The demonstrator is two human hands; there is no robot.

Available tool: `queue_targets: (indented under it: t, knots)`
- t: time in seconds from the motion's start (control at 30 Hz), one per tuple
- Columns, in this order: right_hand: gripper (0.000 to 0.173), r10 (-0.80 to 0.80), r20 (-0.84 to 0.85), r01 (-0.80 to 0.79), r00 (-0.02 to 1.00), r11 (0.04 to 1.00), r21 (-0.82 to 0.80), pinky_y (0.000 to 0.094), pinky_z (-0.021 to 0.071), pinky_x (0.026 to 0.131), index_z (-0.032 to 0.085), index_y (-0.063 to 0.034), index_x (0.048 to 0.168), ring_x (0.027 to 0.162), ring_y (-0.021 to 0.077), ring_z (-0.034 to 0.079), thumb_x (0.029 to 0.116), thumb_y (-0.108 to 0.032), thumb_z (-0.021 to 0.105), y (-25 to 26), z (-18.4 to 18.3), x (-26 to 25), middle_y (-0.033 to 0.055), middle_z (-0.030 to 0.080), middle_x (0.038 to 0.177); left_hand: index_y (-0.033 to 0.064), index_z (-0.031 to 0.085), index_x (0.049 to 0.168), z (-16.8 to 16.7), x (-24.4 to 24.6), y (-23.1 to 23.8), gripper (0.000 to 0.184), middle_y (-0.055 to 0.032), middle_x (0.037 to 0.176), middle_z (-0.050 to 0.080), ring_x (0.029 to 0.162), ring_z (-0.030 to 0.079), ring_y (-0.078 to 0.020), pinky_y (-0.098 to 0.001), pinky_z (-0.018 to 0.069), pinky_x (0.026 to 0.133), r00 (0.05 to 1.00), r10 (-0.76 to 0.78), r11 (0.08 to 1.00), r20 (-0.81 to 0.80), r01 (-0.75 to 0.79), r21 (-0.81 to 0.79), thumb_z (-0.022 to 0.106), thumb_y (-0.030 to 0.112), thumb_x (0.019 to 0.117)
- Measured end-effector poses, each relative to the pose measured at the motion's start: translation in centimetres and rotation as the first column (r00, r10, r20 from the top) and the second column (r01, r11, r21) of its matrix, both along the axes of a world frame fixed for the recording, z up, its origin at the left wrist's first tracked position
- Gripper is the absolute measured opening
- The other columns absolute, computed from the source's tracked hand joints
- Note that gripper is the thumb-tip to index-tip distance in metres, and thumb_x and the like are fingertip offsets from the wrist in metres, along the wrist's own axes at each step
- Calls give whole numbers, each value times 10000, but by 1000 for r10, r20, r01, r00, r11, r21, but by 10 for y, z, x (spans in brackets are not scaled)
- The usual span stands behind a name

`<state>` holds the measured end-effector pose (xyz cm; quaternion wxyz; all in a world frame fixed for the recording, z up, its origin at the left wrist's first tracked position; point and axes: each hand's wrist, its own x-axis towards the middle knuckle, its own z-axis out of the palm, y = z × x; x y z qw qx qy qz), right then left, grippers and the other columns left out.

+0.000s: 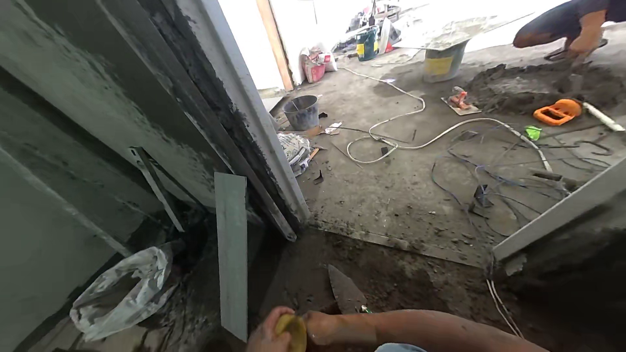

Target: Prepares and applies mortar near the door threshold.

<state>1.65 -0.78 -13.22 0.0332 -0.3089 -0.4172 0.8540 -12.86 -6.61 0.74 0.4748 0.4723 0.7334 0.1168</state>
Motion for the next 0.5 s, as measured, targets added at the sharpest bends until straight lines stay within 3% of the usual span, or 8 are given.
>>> queue_targets:
  t: [0.07, 0.13, 0.17, 0.2, 0.27, 0.33, 0.4, 0.5]
  knots:
    - [327, 18, 87, -44, 996, 950, 310, 343, 544, 722, 632, -75, 1172, 808, 134, 637, 1108, -279, 385, 7, 16, 7, 53, 662, 948, 158, 577, 1356, 6, 6, 2, 434, -138, 1160, 692, 869, 732, -298, -514, 633, 671, 998, 52, 999, 27, -52, -4, 577, 67, 931]
    - [274, 113, 400, -382, 910, 605, 698, 536, 556, 873, 640, -10, 1245, 1015, 331, 675, 1048, -177, 549, 27, 24, 17, 206, 679, 1120, 176, 556, 1379, 17, -13, -7, 469, -140, 1157, 692, 839, 734, -306, -506, 633, 637, 989, 140, 990, 50, -140, 2, 582, 35, 933]
    - [416, 98, 560, -546, 822, 413, 729, 644, 551, 870, 569, -4, 1335, 1075, 455, 655, 963, -163, 664, 37, 24, 26, 287, 630, 1221, 183, 549, 1387, 21, -30, -15, 486, -141, 1157, 692, 818, 735, -309, -499, 632, 610, 979, 197, 980, 55, -198, 16, 588, 27, 928]
    - [675, 63, 663, -637, 746, 360, 682, 720, 526, 892, 442, -4, 1483, 1165, 556, 586, 895, -141, 744, 46, 25, 37, 359, 503, 1382, 189, 535, 1400, 23, -52, -26, 506, -143, 1174, 685, 820, 733, -312, -496, 630, 598, 963, 263, 964, 55, -265, 33, 597, 25, 925]
    - [767, -20, 786, -712, 618, 410, 570, 729, 513, 909, 382, -32, 1534, 1206, 559, 566, 895, -252, 745, 56, 25, 68, 338, 422, 1494, 197, 495, 1441, 23, -103, -57, 552, -154, 1253, 643, 873, 725, -324, -506, 630, 610, 909, 417, 906, 21, -417, 74, 610, 39, 925]
    - [650, -10, 846, -743, 534, 472, 474, 709, 514, 899, 582, 8, 1324, 1136, 501, 634, 968, -535, 603, 57, 17, 105, 299, 595, 1319, 200, 447, 1479, 17, -153, -96, 569, -175, 1294, 607, 895, 719, -324, -502, 631, 628, 793, 608, 791, -50, -598, 133, 601, 69, 948]
    - [816, 104, 882, -758, 459, 563, 328, 697, 511, 913, 676, -5, 1134, 1091, 449, 673, 939, -770, 468, 49, -12, 128, 260, 691, 1135, 203, 383, 1516, 5, -195, -138, 555, -201, 1317, 566, 903, 695, -317, -488, 611, 653, 638, 763, 644, -102, -739, 198, 561, 93, 1002]
    - [646, 85, 841, -619, 535, 717, 321, 628, 534, 946, 683, -36, 1177, 1068, 384, 695, 972, -637, 560, 28, -46, 139, 220, 712, 1113, 189, 388, 1513, -31, -244, -193, 553, -241, 1342, 552, 964, 678, -377, -565, 595, 721, 466, 874, 485, -140, -809, 333, 604, 159, 1005]
